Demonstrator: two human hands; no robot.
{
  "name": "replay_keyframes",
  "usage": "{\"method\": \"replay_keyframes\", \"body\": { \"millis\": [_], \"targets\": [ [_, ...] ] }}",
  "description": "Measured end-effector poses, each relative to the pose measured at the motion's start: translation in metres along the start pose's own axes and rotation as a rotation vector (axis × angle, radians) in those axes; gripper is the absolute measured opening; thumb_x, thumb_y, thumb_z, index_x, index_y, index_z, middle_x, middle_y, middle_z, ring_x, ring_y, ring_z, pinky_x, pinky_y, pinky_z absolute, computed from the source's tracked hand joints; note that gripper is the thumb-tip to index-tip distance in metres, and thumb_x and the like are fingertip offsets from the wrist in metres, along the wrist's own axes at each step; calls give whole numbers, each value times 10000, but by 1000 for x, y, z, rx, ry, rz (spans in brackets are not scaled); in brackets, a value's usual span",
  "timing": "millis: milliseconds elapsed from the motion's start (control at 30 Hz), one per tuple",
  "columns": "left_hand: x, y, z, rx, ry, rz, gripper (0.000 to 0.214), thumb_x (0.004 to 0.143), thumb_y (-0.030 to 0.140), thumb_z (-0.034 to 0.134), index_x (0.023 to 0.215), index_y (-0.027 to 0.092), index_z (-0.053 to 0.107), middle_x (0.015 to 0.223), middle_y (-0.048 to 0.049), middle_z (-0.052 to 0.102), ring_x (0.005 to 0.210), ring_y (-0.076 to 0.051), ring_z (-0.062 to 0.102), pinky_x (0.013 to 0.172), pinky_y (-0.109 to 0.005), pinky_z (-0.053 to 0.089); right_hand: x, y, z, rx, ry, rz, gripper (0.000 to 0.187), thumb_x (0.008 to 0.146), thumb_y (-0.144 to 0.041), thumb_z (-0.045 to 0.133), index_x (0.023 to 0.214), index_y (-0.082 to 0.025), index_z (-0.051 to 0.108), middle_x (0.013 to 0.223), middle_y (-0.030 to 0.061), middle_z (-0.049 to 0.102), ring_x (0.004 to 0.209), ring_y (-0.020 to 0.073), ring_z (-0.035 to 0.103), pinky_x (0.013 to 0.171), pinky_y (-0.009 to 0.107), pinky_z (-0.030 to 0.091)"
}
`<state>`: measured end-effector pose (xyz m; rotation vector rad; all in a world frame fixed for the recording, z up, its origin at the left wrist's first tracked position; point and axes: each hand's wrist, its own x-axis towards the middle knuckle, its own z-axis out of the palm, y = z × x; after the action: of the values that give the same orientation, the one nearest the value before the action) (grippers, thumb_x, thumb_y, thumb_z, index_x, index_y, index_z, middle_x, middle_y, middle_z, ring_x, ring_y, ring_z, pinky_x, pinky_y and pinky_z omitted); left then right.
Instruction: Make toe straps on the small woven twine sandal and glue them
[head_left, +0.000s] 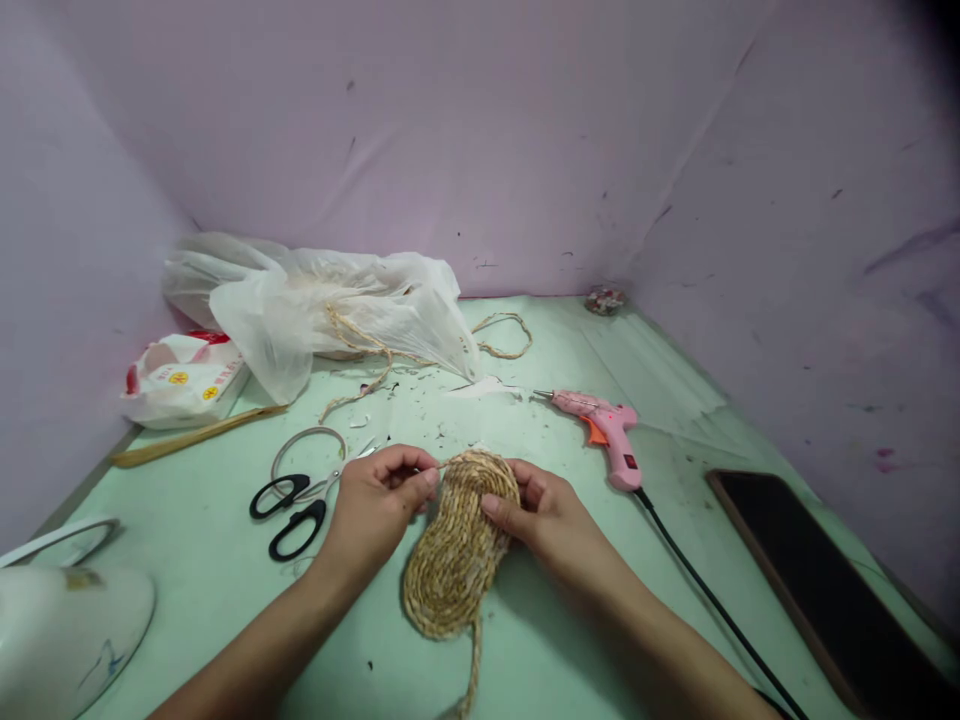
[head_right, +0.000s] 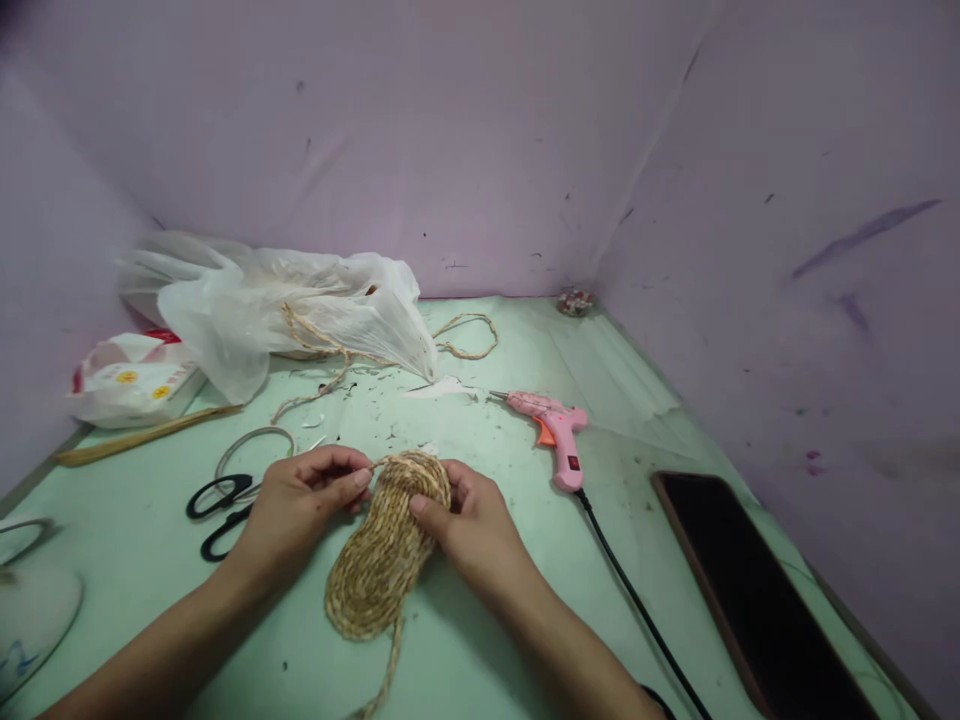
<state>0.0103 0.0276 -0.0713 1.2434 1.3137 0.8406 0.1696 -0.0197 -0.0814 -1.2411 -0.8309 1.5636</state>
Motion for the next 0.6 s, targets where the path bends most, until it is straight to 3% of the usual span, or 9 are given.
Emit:
{"method": "replay_keyframes", "body": {
  "millis": [367,600],
  "targets": [
    [-1,4,2,-65,-3,-12,104,585,210,648,636,120,656,477,23,573,451,-76,481,476,-208,420,1,6,-1,66,-55,33,391,588,-301,754,920,-140,624,858,80,683,755,202,620,668,331,468],
    [0,-7,4,-175,-56,-46,115,559,162,686,642,125,617,491,34,575,446,-70,497,449,-188,407,1,6,-2,93,-84,47,389,588,-242,749,942,-139,625,868,81,689,768,202,634,704,336,474]
  ]
}}
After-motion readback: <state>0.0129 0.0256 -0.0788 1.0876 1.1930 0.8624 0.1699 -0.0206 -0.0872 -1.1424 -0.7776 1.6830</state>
